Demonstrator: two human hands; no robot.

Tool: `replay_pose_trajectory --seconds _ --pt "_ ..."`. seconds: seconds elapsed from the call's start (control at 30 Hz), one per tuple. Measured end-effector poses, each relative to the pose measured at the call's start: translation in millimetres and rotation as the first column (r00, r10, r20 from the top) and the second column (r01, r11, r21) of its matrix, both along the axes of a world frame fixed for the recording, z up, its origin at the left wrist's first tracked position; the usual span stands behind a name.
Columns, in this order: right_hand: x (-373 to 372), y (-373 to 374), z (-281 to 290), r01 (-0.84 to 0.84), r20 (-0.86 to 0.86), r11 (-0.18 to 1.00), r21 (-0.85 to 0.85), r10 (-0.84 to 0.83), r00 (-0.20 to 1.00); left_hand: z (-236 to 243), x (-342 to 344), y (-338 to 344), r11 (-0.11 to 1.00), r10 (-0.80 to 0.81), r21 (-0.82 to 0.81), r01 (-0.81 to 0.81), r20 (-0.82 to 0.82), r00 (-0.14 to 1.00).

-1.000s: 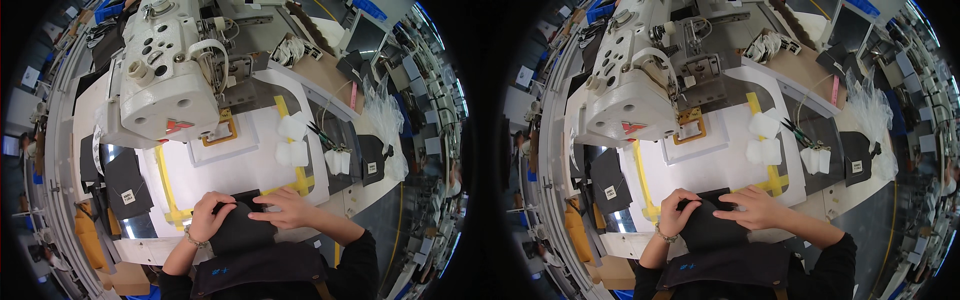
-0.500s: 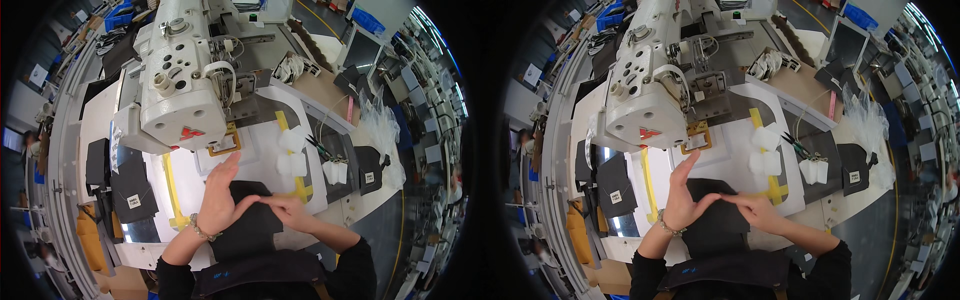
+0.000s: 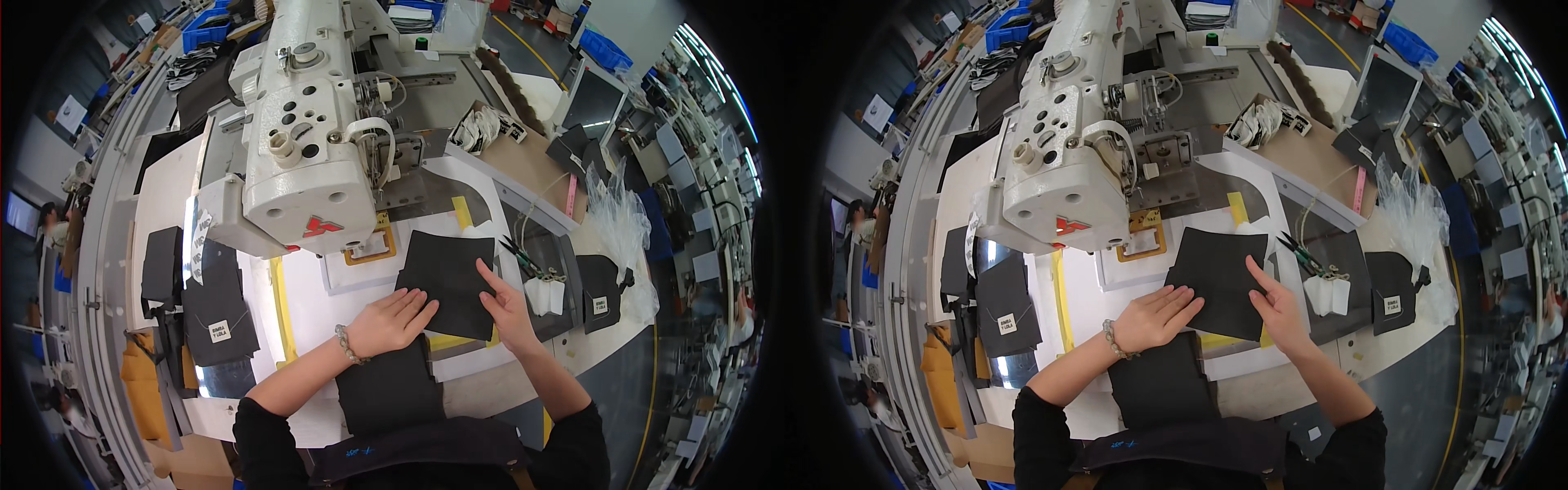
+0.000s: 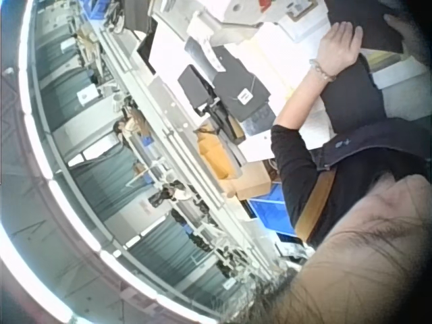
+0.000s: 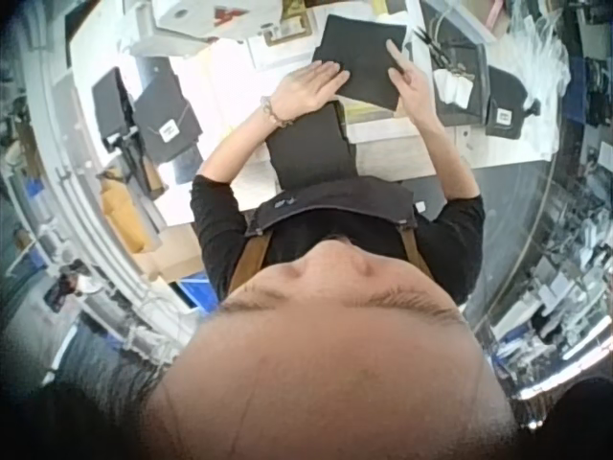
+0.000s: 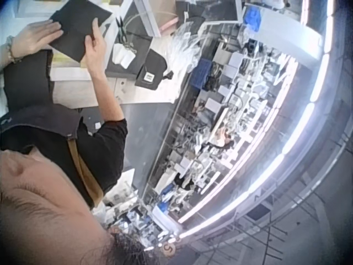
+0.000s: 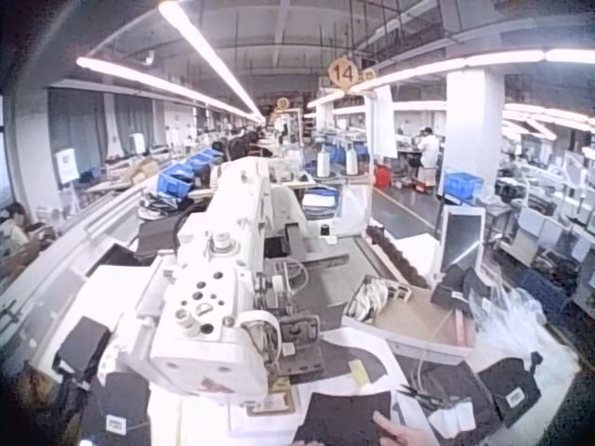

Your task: The person sews white rectangular labels onto black fabric pieces using an industrial sewing machine. They repeatedly pick up a fabric piece, place it under the needle, sew the label, and cut the thread with scissors. The finished pieces are stacked on the table.

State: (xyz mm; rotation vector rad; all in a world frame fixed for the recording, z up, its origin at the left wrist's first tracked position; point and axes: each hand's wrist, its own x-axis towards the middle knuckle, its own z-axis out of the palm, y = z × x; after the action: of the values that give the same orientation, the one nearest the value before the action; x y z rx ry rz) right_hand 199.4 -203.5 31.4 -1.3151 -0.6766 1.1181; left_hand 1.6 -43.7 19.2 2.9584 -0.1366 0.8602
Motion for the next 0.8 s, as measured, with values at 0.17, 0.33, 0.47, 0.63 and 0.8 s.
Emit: replay_pose_trajectory --seconds 0.17,0.33,0.47,0.63,0.8 --pt "3 5 -2 0.001 0.096 1.0 -0.001 0.0 0.995 -4 -8 4 0.994 -0.073 0.089 0.067 0.059 0.996" --pt "8 12 -6 0.006 0.293 1.0 0.02 -0.011 0.956 -13 -13 14 0.993 -0.054 0.109 0.048 0.051 0.997" --pt "7 16 -3 0.048 0.309 0.998 -0.031 -0.037 0.95 -12 -13 30 0.99 -0.047 0.136 0.041 0.041 0.998" --pt "0 26 9 0.075 0.41 0.99 -0.117 -0.021 0.912 -19 -15 42 0.983 -0.033 0.181 0.026 0.037 0.999" --pt "0 42 5 0.075 0.443 0.995 -0.059 -0.041 0.895 -21 -14 54 0.971 -0.061 0.234 0.049 0.046 0.997"
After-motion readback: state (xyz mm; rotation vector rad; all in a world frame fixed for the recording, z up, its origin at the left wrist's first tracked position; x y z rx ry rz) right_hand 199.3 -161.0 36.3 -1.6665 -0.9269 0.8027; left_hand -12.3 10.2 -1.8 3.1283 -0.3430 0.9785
